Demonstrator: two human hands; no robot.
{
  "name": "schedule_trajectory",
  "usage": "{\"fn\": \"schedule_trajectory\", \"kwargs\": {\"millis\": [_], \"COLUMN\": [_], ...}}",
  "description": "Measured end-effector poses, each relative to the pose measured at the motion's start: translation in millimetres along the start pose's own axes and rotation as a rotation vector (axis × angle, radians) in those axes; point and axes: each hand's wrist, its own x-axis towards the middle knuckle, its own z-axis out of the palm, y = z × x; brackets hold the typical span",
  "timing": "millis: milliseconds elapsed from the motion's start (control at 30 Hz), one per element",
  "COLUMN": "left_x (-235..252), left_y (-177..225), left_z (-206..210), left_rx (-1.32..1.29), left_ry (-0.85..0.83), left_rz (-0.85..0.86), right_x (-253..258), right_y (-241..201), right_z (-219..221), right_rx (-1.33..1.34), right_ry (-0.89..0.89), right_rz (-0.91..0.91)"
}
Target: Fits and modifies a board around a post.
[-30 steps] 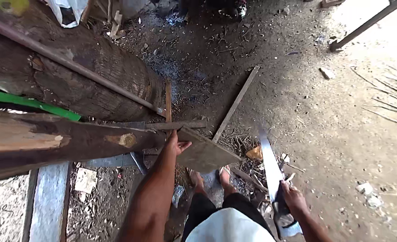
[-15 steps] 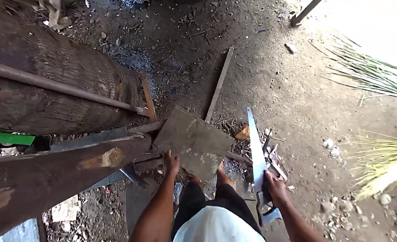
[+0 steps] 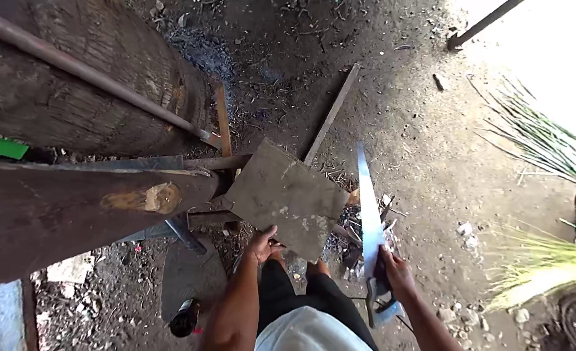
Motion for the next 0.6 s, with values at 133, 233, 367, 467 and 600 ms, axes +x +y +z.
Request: {"fn": "schedule_trajectory", "kwargs": {"millis": [133, 233, 367, 467, 600], "left_x": [8, 21, 46, 59, 56], "left_y": [-43, -62, -46, -36, -36], "left_z": [16, 38, 61, 70, 71], "left_rx": [-0.213, -0.410, -0.540, -0.585, -0.508], "left_ry": [-0.041, -0.012, 0.053, 0.102, 0.278], "left_rz": [0.122, 0.221, 0.369, 0.421, 0.400], "right_x": [14, 23, 42, 53, 59], "right_y": [17, 30, 50, 58, 60], "right_z": [-24, -45, -75, -91, -103], "right_rx": [-0.094, -0.140, -0.232, -0.296, -0.176], "right_ry": [0.017, 0.002, -0.020, -0.027, -0.029], "right_rz": [-0.031, -0.038, -0.067, -0.078, -0.109]}}
